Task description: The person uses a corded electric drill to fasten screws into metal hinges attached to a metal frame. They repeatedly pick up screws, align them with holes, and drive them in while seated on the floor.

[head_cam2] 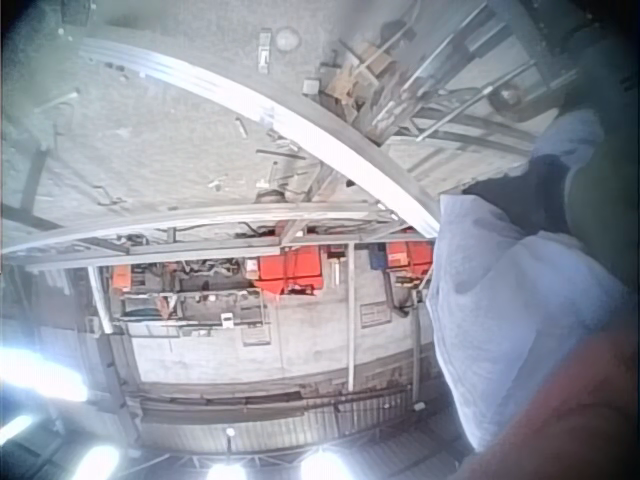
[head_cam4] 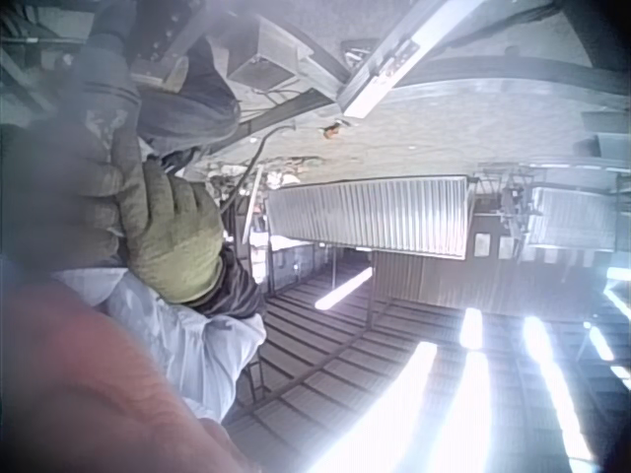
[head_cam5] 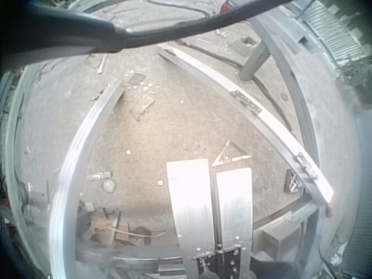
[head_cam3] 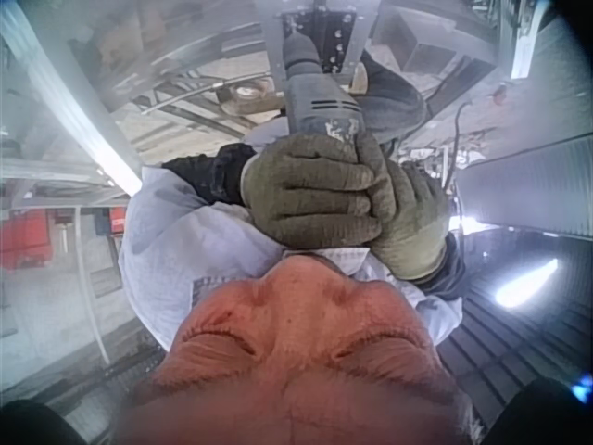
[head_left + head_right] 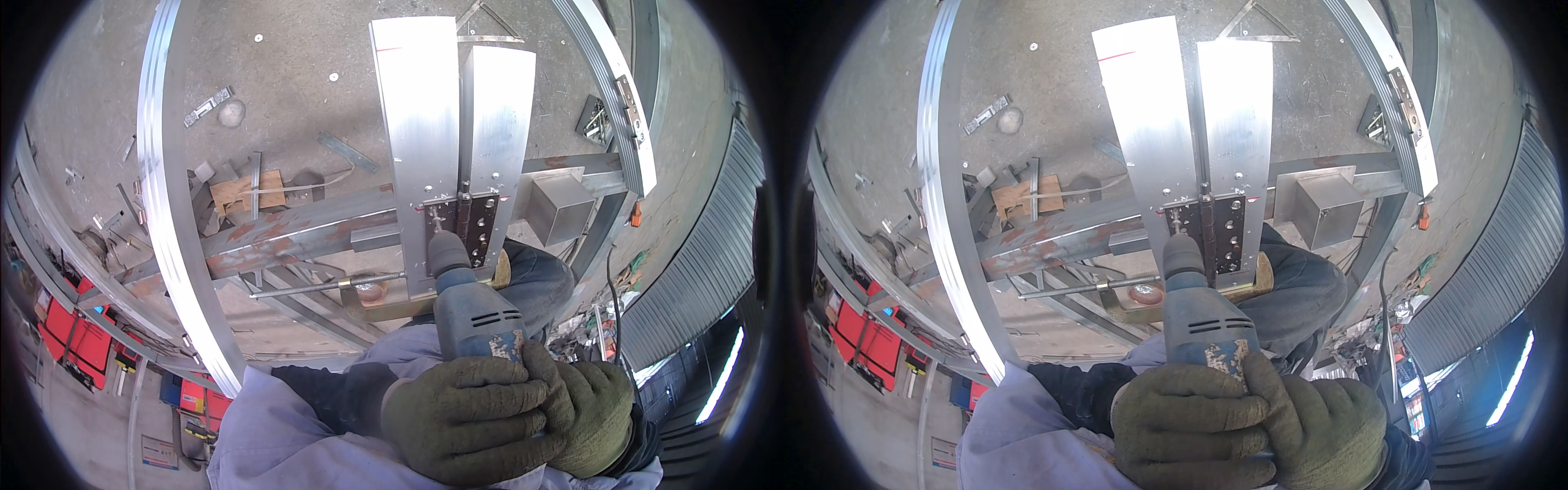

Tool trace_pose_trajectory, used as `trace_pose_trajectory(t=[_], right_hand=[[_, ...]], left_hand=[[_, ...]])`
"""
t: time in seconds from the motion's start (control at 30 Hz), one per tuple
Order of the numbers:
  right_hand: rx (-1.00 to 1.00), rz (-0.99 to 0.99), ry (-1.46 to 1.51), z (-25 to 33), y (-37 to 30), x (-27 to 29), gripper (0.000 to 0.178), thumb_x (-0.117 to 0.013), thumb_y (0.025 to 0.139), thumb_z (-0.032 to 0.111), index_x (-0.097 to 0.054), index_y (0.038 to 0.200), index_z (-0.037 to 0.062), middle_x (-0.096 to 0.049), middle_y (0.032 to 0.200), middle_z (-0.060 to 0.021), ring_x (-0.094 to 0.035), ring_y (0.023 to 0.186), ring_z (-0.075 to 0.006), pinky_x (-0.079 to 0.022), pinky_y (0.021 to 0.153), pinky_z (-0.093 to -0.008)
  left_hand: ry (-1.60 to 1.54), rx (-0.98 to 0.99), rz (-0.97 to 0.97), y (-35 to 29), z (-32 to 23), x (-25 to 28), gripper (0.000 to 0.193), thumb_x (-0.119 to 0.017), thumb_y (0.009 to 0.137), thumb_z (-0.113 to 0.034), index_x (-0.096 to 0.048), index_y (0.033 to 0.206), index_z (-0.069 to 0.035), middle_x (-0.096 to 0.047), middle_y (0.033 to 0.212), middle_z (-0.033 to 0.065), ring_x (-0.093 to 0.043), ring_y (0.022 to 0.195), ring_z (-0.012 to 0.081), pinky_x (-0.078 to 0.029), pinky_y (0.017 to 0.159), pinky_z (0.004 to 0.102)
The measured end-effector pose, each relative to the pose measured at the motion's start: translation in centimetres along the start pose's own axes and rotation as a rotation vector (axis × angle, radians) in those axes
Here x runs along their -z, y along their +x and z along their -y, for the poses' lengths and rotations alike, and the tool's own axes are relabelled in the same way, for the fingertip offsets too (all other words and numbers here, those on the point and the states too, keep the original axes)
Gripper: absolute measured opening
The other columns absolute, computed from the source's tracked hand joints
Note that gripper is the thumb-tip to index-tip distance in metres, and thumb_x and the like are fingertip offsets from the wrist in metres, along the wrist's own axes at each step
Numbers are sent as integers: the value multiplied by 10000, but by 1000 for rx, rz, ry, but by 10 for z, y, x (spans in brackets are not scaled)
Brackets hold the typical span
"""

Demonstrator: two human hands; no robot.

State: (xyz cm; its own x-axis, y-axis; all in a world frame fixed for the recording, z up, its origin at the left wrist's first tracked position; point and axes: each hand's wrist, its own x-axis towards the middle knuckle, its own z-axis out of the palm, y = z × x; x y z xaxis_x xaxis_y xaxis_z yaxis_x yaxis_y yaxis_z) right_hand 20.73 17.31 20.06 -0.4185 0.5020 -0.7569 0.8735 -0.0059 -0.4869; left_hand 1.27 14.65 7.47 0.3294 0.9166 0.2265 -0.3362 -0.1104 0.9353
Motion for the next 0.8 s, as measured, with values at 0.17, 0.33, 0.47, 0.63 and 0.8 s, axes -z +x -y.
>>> trace_pose_trajectory(t=[0.17, 0.33, 0.47, 0.63, 0.8], right_hand=[[6, -4, -9, -1, 0, -1, 640, -690, 873, 278, -633, 1411, -65, -723, 1262, -235, -723, 950, -340, -578, 765, -484], [-3, 10, -45, 0, 0, 0, 660, -693, 887, 305, -630, 1432, -63, -723, 1266, -233, -723, 949, -333, -577, 766, -472], [-3, -12, -41, 0, 0, -3, 634, -695, 906, 307, -633, 1422, -56, -727, 1268, -234, -724, 952, -332, -578, 767, -467], [2, -26, -10, 1, 3, 1, 558, -699, 919, 263, -636, 1382, -44, -735, 1255, -229, -727, 932, -336, -581, 756, -474], [24, -33, -16, 0, 5, 1, 498, -690, 947, 218, -626, 1371, -35, -740, 1234, -223, -726, 912, -332, -582, 740, -476]], left_hand=[[9, 7, -15, 1, -1, -1, 216, -799, 941, -165, -842, 1125, -61, -801, 1094, 82, -771, 1094, 311, -619, 1004, 497], [11, 16, -6, 1, -1, 0, 221, -808, 937, -169, -843, 1128, -63, -802, 1086, 75, -774, 1086, 308, -620, 1003, 495], [-5, 9, 4, 2, 0, 1, 218, -801, 941, -162, -839, 1129, -57, -800, 1083, 78, -768, 1081, 307, -616, 993, 489], [-108, -4, 124, 2, 7, 2, 213, -784, 944, -139, -834, 1127, -43, -797, 1076, 87, -757, 1079, 305, -606, 969, 471], [-6, 0, -45, 1, 1, -3, 206, -782, 940, -129, -836, 1119, -43, -796, 1087, 89, -754, 1093, 303, -607, 969, 473]])
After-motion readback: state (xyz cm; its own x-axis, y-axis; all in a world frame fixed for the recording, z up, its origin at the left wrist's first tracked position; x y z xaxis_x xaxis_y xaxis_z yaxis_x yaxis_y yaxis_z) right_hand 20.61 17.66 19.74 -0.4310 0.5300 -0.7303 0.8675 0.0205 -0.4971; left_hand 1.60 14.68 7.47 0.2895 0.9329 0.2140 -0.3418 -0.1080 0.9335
